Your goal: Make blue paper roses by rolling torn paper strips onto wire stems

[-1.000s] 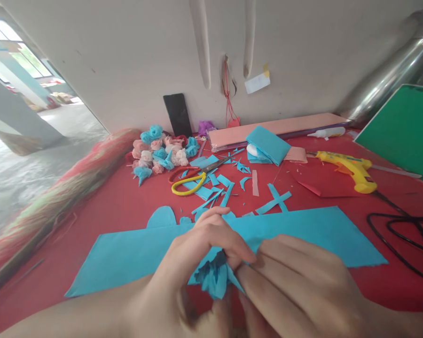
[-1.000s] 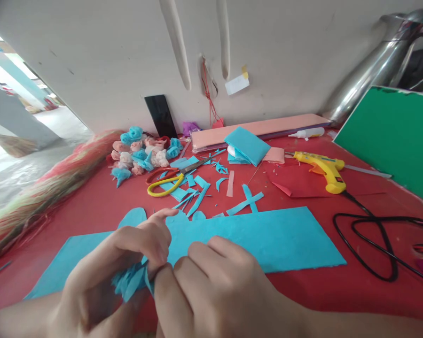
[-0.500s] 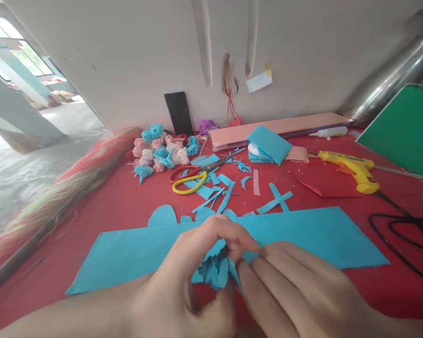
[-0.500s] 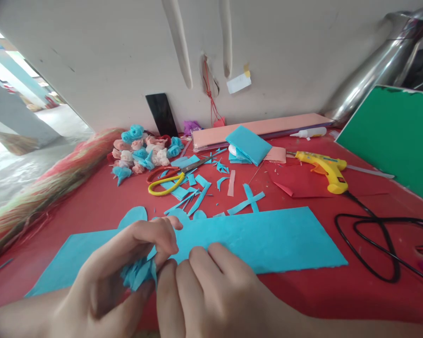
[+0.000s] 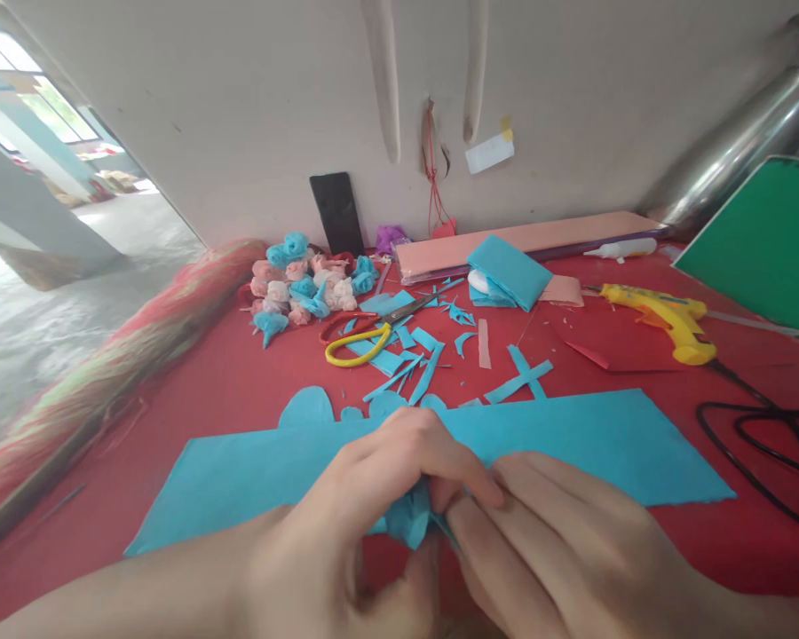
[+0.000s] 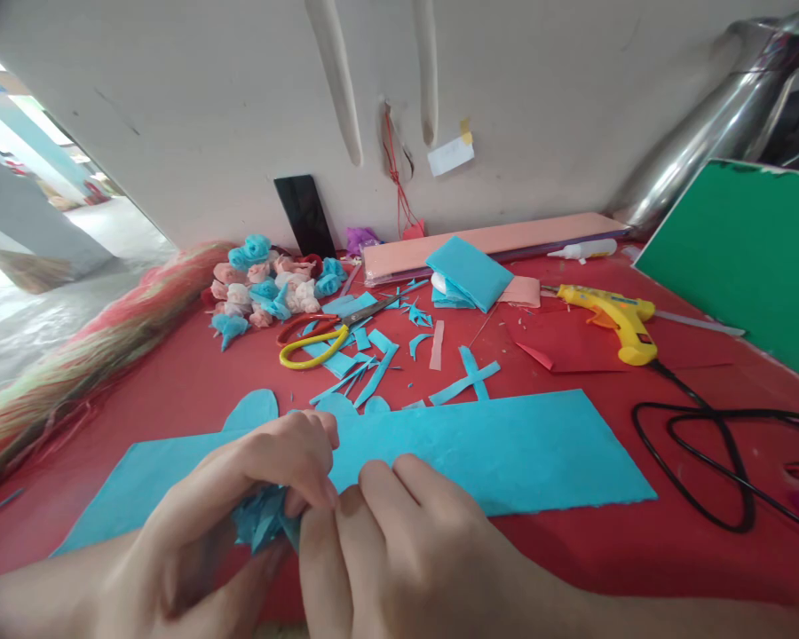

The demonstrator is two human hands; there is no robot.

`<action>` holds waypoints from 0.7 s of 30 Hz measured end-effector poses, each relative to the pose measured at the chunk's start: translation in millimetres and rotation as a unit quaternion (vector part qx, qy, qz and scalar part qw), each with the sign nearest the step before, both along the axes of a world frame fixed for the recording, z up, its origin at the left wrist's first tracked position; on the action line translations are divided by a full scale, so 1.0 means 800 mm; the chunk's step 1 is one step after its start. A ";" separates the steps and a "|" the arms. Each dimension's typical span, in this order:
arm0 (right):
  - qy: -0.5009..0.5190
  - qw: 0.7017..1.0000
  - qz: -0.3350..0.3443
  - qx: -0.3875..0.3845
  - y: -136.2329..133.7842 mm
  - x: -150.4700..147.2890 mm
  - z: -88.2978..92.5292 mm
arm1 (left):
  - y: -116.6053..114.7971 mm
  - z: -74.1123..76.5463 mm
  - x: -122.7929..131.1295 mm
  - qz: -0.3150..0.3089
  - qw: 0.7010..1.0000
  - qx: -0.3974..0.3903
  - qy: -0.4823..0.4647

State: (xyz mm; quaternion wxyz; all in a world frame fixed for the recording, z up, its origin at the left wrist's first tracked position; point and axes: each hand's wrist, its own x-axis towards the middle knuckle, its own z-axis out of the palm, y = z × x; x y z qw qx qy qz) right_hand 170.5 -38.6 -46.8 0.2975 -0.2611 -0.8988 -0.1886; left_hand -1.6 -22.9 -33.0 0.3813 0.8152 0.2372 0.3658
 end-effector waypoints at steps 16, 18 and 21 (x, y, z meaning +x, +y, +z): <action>-0.033 0.999 -0.003 -0.026 0.004 0.001 0.008 | 0.015 0.001 -0.006 -0.014 0.997 0.074 0.026; -0.033 0.999 -0.004 -0.015 0.003 0.001 0.007 | 0.015 0.000 -0.005 -0.007 0.998 0.064 0.025; -0.016 1.000 -0.005 -0.003 0.003 0.002 0.005 | 0.015 0.001 -0.003 0.003 0.998 0.054 0.032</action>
